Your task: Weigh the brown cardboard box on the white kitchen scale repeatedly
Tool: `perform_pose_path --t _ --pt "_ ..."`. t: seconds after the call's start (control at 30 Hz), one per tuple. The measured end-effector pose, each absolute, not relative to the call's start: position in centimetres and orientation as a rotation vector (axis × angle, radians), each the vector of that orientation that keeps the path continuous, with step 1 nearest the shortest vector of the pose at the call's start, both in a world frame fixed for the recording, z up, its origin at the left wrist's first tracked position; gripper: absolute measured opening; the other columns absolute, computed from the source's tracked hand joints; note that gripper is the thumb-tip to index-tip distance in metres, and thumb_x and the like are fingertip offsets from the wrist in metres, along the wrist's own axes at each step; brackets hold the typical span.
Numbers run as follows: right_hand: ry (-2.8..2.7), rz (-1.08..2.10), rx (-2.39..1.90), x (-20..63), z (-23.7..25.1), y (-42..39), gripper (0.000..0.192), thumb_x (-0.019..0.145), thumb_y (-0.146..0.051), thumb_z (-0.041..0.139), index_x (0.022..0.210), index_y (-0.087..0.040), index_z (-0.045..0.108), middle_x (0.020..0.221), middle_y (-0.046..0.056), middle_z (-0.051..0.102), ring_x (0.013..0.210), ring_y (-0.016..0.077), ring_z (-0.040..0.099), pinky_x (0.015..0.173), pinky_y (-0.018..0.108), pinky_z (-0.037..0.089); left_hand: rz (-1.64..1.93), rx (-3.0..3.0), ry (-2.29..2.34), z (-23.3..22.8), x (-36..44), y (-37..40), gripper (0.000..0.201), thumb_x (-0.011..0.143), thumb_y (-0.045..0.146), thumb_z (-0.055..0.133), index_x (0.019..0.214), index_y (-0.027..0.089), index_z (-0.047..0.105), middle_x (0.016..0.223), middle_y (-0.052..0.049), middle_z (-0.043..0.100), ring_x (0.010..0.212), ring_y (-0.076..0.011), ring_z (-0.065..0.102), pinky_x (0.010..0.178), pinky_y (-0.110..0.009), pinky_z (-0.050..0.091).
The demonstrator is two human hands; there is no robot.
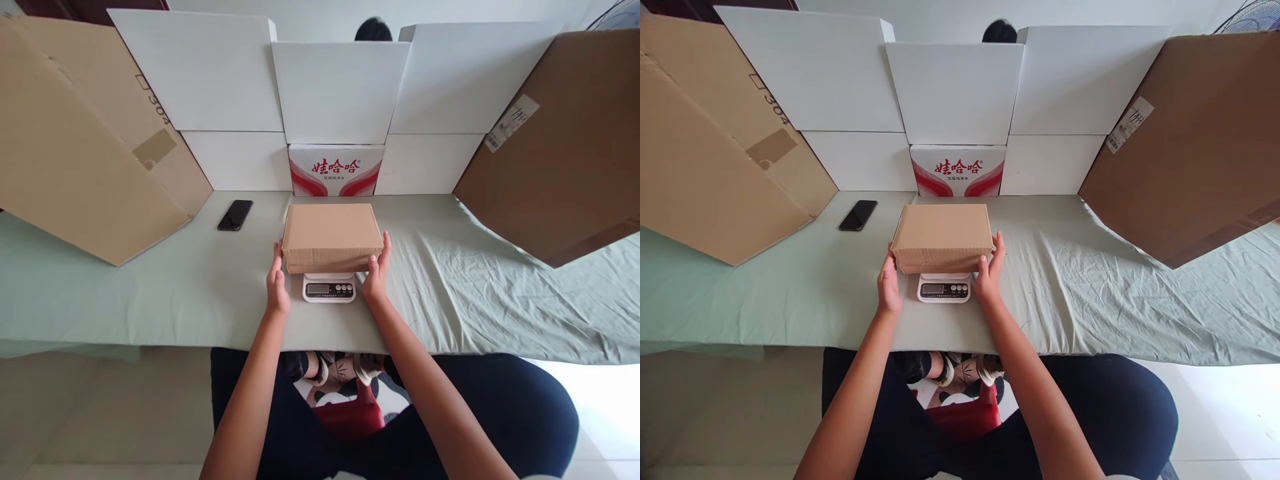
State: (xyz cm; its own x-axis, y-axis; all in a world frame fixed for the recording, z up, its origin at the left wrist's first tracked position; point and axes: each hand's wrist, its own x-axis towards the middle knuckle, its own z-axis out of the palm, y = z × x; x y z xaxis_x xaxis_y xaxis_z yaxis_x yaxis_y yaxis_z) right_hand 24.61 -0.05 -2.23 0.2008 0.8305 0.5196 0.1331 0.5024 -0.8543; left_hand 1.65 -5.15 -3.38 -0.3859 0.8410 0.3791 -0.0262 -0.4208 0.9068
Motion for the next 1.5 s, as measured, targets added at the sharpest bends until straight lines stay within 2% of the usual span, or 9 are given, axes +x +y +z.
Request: perform_pose_path --t 0.13,0.37,0.5,0.67,0.83,0.93,1.1,1.33,1.5 --pt "-1.223 0.608 -0.982 24.8 -2.1 0.0 0.073 0.097 -0.065 0.041 0.161 -0.032 0.032 0.160 0.013 0.045 0.153 0.0341 0.043 0.124 0.063 0.035 2.000 1.201 1.143 -3.4 1.3 -4.9 0.076 0.097 0.074 0.037 0.157 0.029 0.051 0.172 -0.005 0.041 0.164 -0.0258 0.029 0.134 -0.038 0.026" --pt "-1.144 0.546 -0.969 24.9 -2.2 0.4 0.065 0.098 -0.060 0.036 0.157 -0.035 0.038 0.155 0.011 0.050 0.147 0.0328 0.049 0.120 0.061 0.041 1.977 1.219 1.161 -3.3 1.3 -5.0 0.074 0.097 0.074 0.037 0.157 0.032 0.051 0.173 -0.002 0.041 0.164 -0.0253 0.029 0.134 -0.038 0.026" --pt "-1.101 0.576 -0.935 25.0 -2.2 0.6 0.062 0.097 -0.060 0.040 0.154 -0.033 0.044 0.152 0.011 0.053 0.145 0.0335 0.052 0.120 0.061 0.040 1.976 1.179 1.127 -3.2 1.3 -5.0 0.081 0.094 0.078 0.040 0.157 0.028 0.052 0.172 -0.005 0.042 0.164 -0.0281 0.030 0.134 -0.039 0.027" --pt "-1.177 0.659 -0.927 24.3 -1.9 -0.5 0.061 0.100 -0.062 0.036 0.150 -0.031 0.050 0.154 0.010 0.056 0.147 0.0331 0.050 0.124 0.058 0.039 1.881 1.139 1.119 -3.5 1.6 -5.3 0.087 0.089 0.084 0.043 0.154 0.027 0.056 0.168 -0.009 0.048 0.159 -0.0325 0.039 0.129 -0.043 0.036" --pt "-1.240 0.752 -0.896 23.3 -0.7 -2.1 0.059 0.098 -0.058 0.045 0.150 -0.031 0.054 0.150 0.010 0.063 0.141 0.0335 0.056 0.117 0.055 0.048 1.843 1.163 1.164 -4.1 1.5 -5.2 0.082 0.090 0.081 0.046 0.144 0.023 0.064 0.157 -0.015 0.060 0.152 -0.0336 0.050 0.124 -0.044 0.042" --pt "-1.273 0.738 -0.873 23.5 0.6 -1.0 0.063 0.098 -0.060 0.046 0.154 -0.031 0.049 0.158 0.010 0.056 0.147 0.0334 0.052 0.123 0.057 0.042 1.849 1.207 1.187 -3.2 0.4 -3.5 0.073 0.092 0.077 0.050 0.138 0.023 0.067 0.147 -0.015 0.067 0.145 -0.0313 0.057 0.120 -0.042 0.046" --pt "-1.388 0.771 -0.757 23.5 2.2 5.8 0.079 0.092 -0.064 0.054 0.160 -0.030 0.035 0.172 0.008 0.038 0.161 0.0315 0.034 0.134 0.054 0.028 1.825 1.202 1.246 -0.4 -1.9 3.3 0.062 0.090 0.076 0.058 0.125 0.026 0.068 0.130 -0.010 0.073 0.132 -0.0274 0.067 0.110 -0.039 0.053" --pt "-1.357 0.824 -0.768 22.8 -0.2 12.7 0.072 0.088 -0.062 0.056 0.149 -0.025 0.042 0.164 0.012 0.046 0.155 0.0314 0.042 0.132 0.054 0.032 1.761 0.967 1.272 -2.8 -1.1 10.0 0.057 0.089 0.077 0.055 0.110 0.025 0.062 0.134 -0.014 0.070 0.132 -0.0248 0.066 0.112 -0.043 0.050" --pt "-1.361 0.831 -0.857 23.4 -1.7 13.2 0.072 0.092 -0.063 0.052 0.153 -0.028 0.039 0.167 0.008 0.044 0.156 0.0300 0.039 0.134 0.055 0.027 1.735 0.967 1.248 -4.4 -1.0 10.3 0.060 0.088 0.078 0.056 0.112 0.024 0.064 0.138 -0.014 0.069 0.135 -0.0253 0.065 0.114 -0.043 0.049"
